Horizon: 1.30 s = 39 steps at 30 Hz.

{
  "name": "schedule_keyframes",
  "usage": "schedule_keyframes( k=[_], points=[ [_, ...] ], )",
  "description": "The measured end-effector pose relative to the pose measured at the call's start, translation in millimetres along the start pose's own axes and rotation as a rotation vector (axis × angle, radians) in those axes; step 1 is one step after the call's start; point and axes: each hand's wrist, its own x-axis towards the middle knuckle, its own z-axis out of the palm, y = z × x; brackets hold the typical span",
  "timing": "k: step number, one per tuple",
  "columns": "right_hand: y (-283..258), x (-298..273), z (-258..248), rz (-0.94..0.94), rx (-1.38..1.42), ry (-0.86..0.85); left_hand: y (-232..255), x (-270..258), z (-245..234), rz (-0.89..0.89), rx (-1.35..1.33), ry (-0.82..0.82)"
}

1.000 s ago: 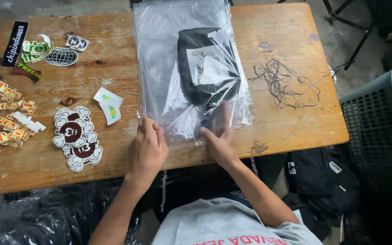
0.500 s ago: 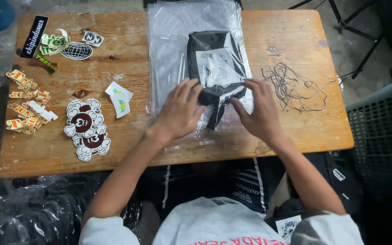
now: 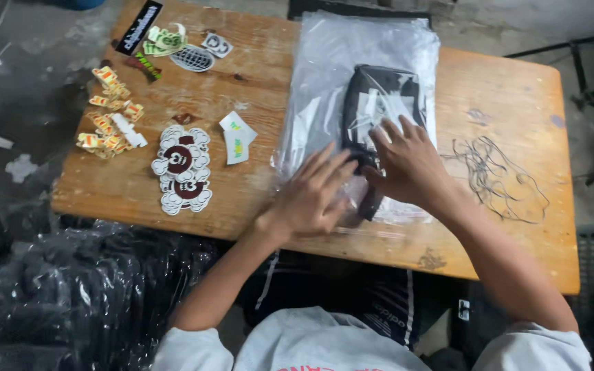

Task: The person places a small black bag into a clear plastic bag, then removes it to attach a sticker and a string tag. They repeat this process for multiple bags, placing the finished items into a pile on the floor.

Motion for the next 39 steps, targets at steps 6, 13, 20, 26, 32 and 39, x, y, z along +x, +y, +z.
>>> schedule_keyframes(
  k=[6, 13, 20, 26, 32, 39],
  points=[
    [-90, 86, 45, -0.584, 0.264, 0.524, 53, -54, -54, -0.112, -0.193, 0.320],
    [-160, 132, 59, -0.784, 0.146, 0.504, 64, -102, -80, -0.191, -0.340, 0.423],
    [-165, 135, 64, -0.735, 0.078, 0.568, 53, -109, -80, -0.224, -0.340, 0.430],
    [-144, 124, 10, -0.574, 0.797, 0.335, 46, -66, -67, -0.172, -0.311, 0.376],
    [-67, 67, -16, -0.218, 0.989, 0.636, 37, -18, -30, -0.076, -0.054, -0.015],
    [-4, -71, -21, 0.029, 0.717, 0.838, 29, -1, 5, 0.021, 0.183, -0.256]
  ],
)
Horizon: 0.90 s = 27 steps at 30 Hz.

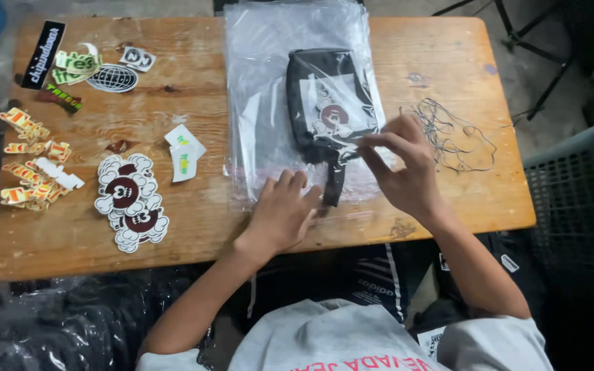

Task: The person places a small black bag into a clear plastic bag, then removes it to attach a sticker and a string tag. They repeat this process for multiple bags, placing the finished items into a pile on the floor.

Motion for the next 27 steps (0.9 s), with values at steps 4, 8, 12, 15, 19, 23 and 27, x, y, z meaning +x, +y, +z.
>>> schedule_keyframes(
  k=[4, 8, 12, 15, 19, 23, 27],
  points=[
    [-25, -61, -24, 0.215, 0.103, 0.069, -10, 9, 14, 0.050, 0.019, 0.116],
    [-48, -104, -11, 0.338, 0.164, 0.088, -7, 29, -2, 0.030, 0.075, 0.351],
    [-47, -102, 24, 0.215, -0.034, -0.082, 2, 45, -30, 0.079, 0.125, 0.461],
    [-62, -48, 33, 0.157, -0.101, -0.198, 4, 48, -43, 0.095, 0.149, 0.472],
    [-26, -49, 78, 0.188, -0.136, -0.234, 8, 46, -48, 0.129, 0.122, 0.472],
    [27, -42, 141, 0.201, -0.604, -0.213, 18, 47, -47, 0.185, 0.151, 0.528],
    [58, -2, 164, 0.540, -0.745, -0.234, 21, 45, -44, 0.202, 0.133, 0.535]
  ],
)
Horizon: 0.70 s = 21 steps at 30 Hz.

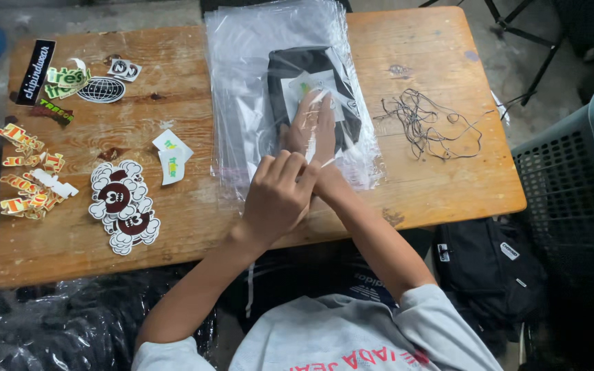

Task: The person places a small black bag into a clear plastic bag, then removes it to attach a sticker and a string tag. They repeat this process for multiple bags, placing the finished items into a pile on the floor.

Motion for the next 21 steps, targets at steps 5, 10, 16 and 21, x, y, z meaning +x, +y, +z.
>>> schedule_keyframes(
  k=[5, 10, 16, 21],
  points=[
    [-1, 4, 3, 0.057, 0.011, 0.096, -4, -7, -5, 0.008, 0.039, -0.030],
    [3, -53, -77, -0.090, 0.097, -0.103, -6, -30, -23, -0.153, 0.053, -0.427],
    [50, -126, -110, -0.296, 0.155, -0.039, -15, -73, -35, -0.265, 0.124, -0.631],
    [104, -169, -95, -0.511, 0.345, 0.225, -25, -122, -34, -0.283, 0.145, -0.584]
  ],
)
